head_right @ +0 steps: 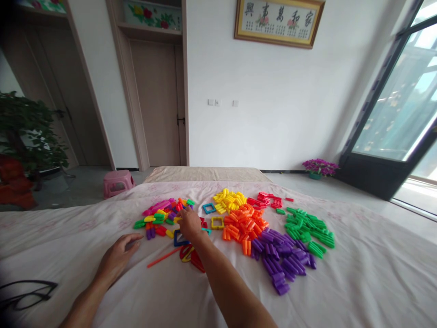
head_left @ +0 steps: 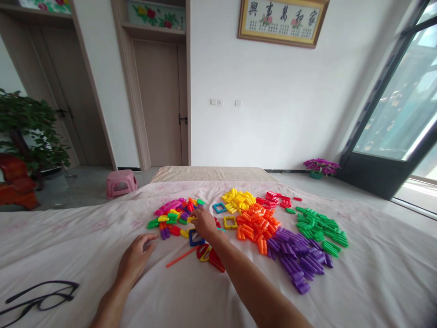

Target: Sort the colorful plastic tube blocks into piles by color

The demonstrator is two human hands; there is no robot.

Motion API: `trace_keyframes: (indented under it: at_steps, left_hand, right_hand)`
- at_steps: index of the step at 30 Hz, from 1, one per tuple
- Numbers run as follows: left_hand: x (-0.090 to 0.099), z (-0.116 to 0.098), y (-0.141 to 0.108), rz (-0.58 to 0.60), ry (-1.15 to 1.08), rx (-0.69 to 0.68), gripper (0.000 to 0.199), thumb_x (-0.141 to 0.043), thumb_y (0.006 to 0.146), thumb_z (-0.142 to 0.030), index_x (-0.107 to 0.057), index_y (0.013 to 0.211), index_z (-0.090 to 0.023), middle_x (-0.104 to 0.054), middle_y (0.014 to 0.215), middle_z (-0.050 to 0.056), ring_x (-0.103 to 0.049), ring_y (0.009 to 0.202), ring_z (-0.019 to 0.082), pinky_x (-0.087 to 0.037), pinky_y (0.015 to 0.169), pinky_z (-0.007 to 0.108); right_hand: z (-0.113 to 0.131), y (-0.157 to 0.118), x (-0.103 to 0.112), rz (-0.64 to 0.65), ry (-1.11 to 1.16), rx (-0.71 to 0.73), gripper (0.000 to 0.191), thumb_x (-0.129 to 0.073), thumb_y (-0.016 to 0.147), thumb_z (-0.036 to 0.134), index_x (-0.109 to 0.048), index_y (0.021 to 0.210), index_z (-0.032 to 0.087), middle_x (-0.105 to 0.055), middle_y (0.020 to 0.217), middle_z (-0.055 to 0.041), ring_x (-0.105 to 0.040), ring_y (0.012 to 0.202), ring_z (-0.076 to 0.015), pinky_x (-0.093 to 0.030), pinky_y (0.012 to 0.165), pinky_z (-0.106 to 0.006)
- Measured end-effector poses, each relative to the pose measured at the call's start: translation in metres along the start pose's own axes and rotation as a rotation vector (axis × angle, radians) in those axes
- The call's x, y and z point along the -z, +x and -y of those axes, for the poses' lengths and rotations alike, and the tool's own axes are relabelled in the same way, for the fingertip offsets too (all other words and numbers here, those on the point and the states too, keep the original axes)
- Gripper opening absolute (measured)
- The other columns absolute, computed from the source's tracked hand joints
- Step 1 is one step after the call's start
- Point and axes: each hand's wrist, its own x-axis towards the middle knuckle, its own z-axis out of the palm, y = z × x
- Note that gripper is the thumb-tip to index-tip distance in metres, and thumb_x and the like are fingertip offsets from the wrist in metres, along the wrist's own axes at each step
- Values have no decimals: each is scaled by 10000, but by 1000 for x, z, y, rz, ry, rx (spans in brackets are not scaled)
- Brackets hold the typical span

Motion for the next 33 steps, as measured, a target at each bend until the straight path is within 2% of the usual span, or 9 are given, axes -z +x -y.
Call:
trace_keyframes:
  at_steps: [4,8,11,13,15,20,23,27,33]
  left_hand:
    - [1,-2,-1,1,2,-10,321,-534,849,-379,-732,1053,-229,-726,1171,71,-666,1121,232,-488,1005,341]
    - [-1,1,0,5,-17,-2,317,-538,841,-378,-723,1050,-227,-726,1173,78,-665,1123,238,-487,1021,356]
    - [-2,2,0,-7,-16,-5,315,-543,832,-374,-727,1042,-228,-731,1162,76,-668,1113,242,-493,1012,358]
    - [-2,2,0,-7,-14,-5,316,-541,833,-370,-727,1044,-226,-728,1166,76,-668,1111,239,-496,1005,352]
    - [-2,2,0,-2,-18,-1,319,-536,839,-373,-723,1051,-226,-722,1175,74,-668,1112,233,-497,1001,343]
    - [-2,1,0,6,-14,-7,327,-528,850,-381,-721,1056,-216,-718,1175,82,-656,1124,235,-484,1015,353]
    - [-1,0,-1,-1,-9,-17,320,-533,848,-375,-723,1051,-217,-721,1170,82,-656,1122,238,-482,1016,360]
    - [0,0,0,-6,4,2,313,-545,836,-374,-730,1041,-230,-728,1168,74,-661,1123,240,-493,1002,352]
    - [-2,2,0,-5,-11,-19,324,-541,842,-387,-730,1045,-219,-724,1168,82,-661,1127,238,-496,1005,349]
  right_hand:
    - [-17,0,25,-142,42,-94,232,-564,929,254,-680,1124,205,-655,1146,-70,-620,993,-178,-439,826,-256]
    - [-58,-1,55,-272,15,-254,242,-537,920,229,-699,1096,196,-666,1133,-83,-628,1010,-191,-458,849,-265]
    - [-86,-3,73,-404,4,-355,337,-505,902,182,-679,1191,181,-653,1200,-111,-637,1047,-207,-477,879,-283]
    - [-95,-6,79,-452,-1,-396,424,-490,892,154,-637,1290,163,-627,1279,-136,-640,1069,-215,-483,900,-297]
    - [-93,-10,77,-401,-2,-356,453,-505,884,141,-629,1319,154,-631,1301,-140,-634,1093,-219,-475,930,-301]
    - [-56,-17,49,-22,-68,13,342,-577,860,132,-761,1131,227,-742,1123,-59,-602,1128,-215,-406,1009,-294]
    - [-37,-18,32,98,-127,142,286,-606,863,164,-790,1070,234,-753,1090,-63,-593,1124,-221,-380,1022,-298]
    - [-29,-15,21,165,-205,186,252,-612,892,221,-790,1067,258,-742,1108,-69,-584,1129,-217,-353,1034,-320]
    - [-26,-18,22,150,-258,144,218,-621,916,295,-769,1060,224,-732,1104,-74,-587,1110,-224,-362,995,-313]
